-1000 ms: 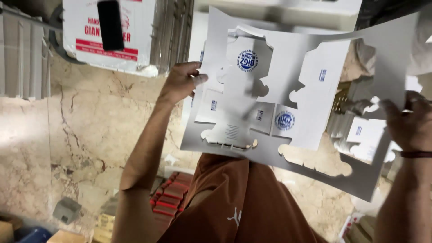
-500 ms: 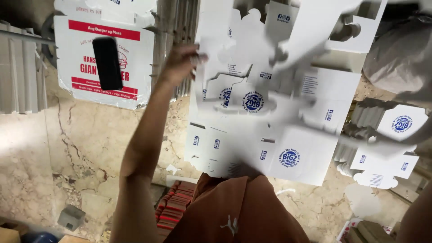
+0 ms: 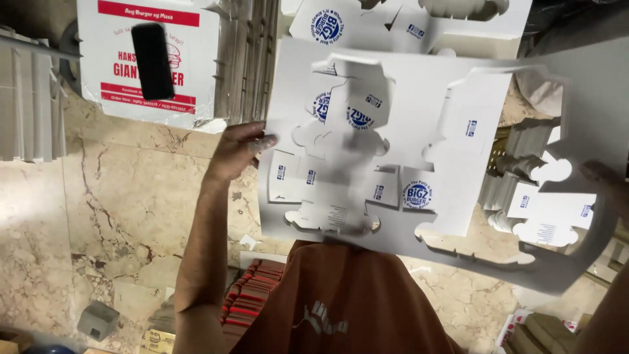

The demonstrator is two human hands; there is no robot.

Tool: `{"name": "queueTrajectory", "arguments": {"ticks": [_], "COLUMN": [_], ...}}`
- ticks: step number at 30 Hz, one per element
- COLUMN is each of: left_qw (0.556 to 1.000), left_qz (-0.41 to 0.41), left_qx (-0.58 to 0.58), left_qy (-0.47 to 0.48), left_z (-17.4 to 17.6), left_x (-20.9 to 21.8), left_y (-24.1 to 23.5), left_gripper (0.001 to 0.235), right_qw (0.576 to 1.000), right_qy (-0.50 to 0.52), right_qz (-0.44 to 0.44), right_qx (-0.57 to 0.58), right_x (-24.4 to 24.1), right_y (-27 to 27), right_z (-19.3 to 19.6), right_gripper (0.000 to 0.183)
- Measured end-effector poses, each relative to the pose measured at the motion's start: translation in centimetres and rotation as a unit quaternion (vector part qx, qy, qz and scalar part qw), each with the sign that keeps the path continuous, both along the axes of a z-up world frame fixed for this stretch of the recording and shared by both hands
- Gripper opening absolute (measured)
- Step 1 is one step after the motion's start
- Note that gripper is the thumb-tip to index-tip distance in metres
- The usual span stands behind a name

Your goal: Manually separating pre-cut cardboard box shapes from larger sheets in a factory setting.

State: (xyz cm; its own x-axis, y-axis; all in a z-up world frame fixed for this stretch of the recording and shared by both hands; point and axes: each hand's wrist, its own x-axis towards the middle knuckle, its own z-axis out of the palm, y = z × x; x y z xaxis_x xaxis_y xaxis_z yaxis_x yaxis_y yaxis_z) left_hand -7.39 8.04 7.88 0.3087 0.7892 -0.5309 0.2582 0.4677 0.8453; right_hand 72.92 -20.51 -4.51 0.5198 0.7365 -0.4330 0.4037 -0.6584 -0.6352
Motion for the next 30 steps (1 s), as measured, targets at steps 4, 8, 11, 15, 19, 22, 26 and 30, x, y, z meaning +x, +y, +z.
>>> {"name": "queueTrajectory", "arguments": {"ticks": [4,8,11,15,19,22,26,30], "left_qw": [0.996,0.989,0.977,0.983,0.959,0.912,0.88,0.828], "left_qz": [0.006,-0.016,-0.009,-0.007,-0.066,-0.019,-0.02,-0.033], "left_qx": [0.013,0.001,-0.082,-0.052,-0.066,0.133,0.262,0.209], "left_qy": [0.083,0.146,0.198,0.175,0.268,0.388,0.395,0.52], "left_z": [2.9,-2.7,-8.1,-8.3,-5.8,-9.5,-15.6,-18.9], "left_x": [-1.9,-2.2,-1.7,-1.3,0.2,3.3,11.6,16.3], "left_y": [-1.2,-2.2,-3.3,-4.3,-2.3,3.9,15.3,21.0], "left_gripper": [0.03,0.031,0.047,0.034,0.064,0.06,0.085,0.09], "right_qw": [0.992,0.97,0.994,0.996,0.999,0.997,0.996,0.994], "right_qy": [0.062,0.2,0.108,0.081,0.033,-0.006,-0.035,-0.041], "right_qz": [0.008,-0.006,-0.017,-0.024,0.018,0.011,0.021,-0.002], "right_qx": [0.105,0.139,0.019,-0.023,-0.039,-0.07,-0.076,-0.1], "right_x": [-7.4,-16.2,-19.9,-24.7,-24.4,-24.0,-25.1,-25.4], "right_y": [-0.7,1.5,2.7,3.7,3.3,3.0,2.9,3.1], "right_z": [1.1,-0.9,-4.4,0.3,-0.3,-0.7,0.4,0.5], "right_gripper": [0.034,0.041,0.028,0.04,0.039,0.036,0.042,0.037]}}
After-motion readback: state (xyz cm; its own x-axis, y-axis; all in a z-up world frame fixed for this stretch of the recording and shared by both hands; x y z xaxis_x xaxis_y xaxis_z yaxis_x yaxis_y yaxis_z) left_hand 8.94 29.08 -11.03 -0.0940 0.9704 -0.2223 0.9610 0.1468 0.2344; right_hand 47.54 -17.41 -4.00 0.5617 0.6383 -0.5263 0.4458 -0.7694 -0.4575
